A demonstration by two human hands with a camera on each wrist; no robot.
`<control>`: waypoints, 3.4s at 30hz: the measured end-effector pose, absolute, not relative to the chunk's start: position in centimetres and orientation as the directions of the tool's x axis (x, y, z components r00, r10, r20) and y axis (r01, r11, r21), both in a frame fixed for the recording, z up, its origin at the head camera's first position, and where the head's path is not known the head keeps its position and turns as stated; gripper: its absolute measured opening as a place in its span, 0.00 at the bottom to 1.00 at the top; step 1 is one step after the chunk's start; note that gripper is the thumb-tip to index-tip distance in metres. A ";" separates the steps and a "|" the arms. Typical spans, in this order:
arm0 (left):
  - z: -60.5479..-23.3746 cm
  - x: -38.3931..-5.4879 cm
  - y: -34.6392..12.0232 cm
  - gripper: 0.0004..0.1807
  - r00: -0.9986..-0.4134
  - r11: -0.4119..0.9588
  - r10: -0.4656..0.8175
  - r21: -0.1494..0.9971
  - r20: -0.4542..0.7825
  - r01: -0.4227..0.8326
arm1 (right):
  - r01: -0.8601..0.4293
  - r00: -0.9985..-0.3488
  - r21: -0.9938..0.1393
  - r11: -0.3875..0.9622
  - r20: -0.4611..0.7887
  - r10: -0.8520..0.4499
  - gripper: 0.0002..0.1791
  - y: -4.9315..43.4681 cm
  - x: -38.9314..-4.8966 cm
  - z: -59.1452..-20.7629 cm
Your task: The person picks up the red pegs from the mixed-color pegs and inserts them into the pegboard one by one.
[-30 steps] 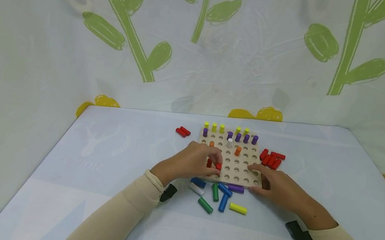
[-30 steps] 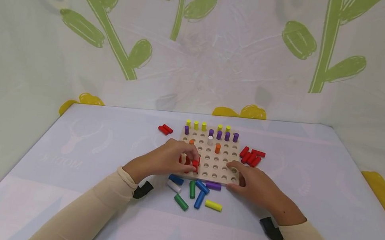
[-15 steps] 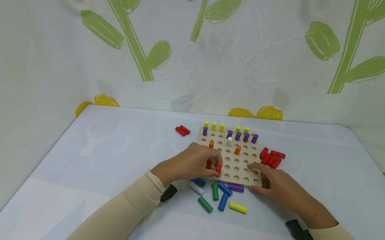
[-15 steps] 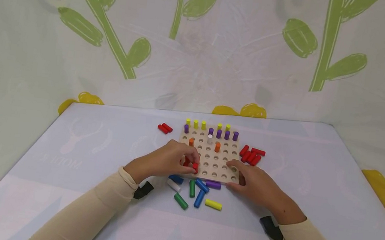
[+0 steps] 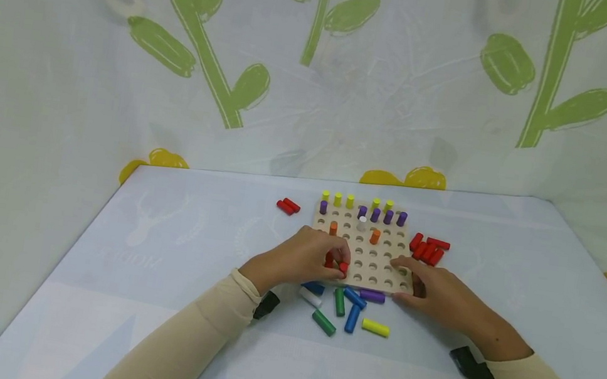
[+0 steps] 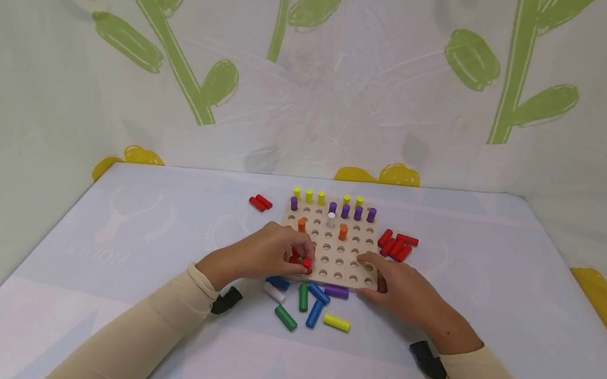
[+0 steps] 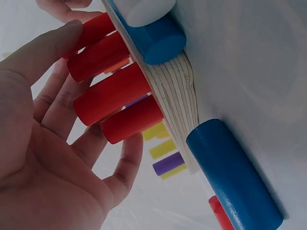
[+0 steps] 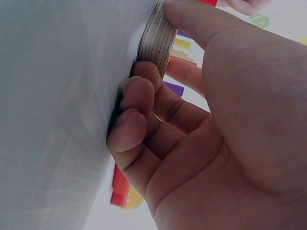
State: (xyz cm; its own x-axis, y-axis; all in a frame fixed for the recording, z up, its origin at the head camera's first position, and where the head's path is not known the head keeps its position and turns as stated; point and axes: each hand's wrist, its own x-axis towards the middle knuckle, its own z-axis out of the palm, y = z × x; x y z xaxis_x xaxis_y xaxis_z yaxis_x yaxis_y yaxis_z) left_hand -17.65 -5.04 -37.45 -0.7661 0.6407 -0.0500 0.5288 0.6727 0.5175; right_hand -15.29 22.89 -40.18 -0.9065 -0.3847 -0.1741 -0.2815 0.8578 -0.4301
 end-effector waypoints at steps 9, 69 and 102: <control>-37.8 -17.8 -4.9 0.08 -0.756 0.689 0.653 0.454 -0.051 0.565 | -0.294 -0.906 -0.421 0.858 -0.164 -0.390 0.38 23.1 -15.4 -40.4; -37.7 -22.2 -11.8 0.24 -0.951 0.842 0.310 0.468 -0.010 0.269 | -0.291 -0.909 -0.416 0.862 -0.161 -0.385 0.38 22.9 -15.3 -40.3; -38.4 -22.8 -12.5 0.24 -0.964 0.910 0.252 0.361 -0.087 0.205 | -0.291 -0.912 -0.408 0.865 -0.156 -0.380 0.38 22.9 -15.3 -40.5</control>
State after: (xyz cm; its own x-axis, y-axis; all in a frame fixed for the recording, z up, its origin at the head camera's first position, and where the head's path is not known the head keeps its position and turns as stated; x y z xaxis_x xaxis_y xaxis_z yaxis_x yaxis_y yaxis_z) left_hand -22.75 -12.49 -38.43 -0.9638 0.2519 -0.0870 0.2053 0.9098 0.3608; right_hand -15.34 22.94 -40.50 -0.9118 -0.3799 -0.1561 -0.2907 0.8654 -0.4082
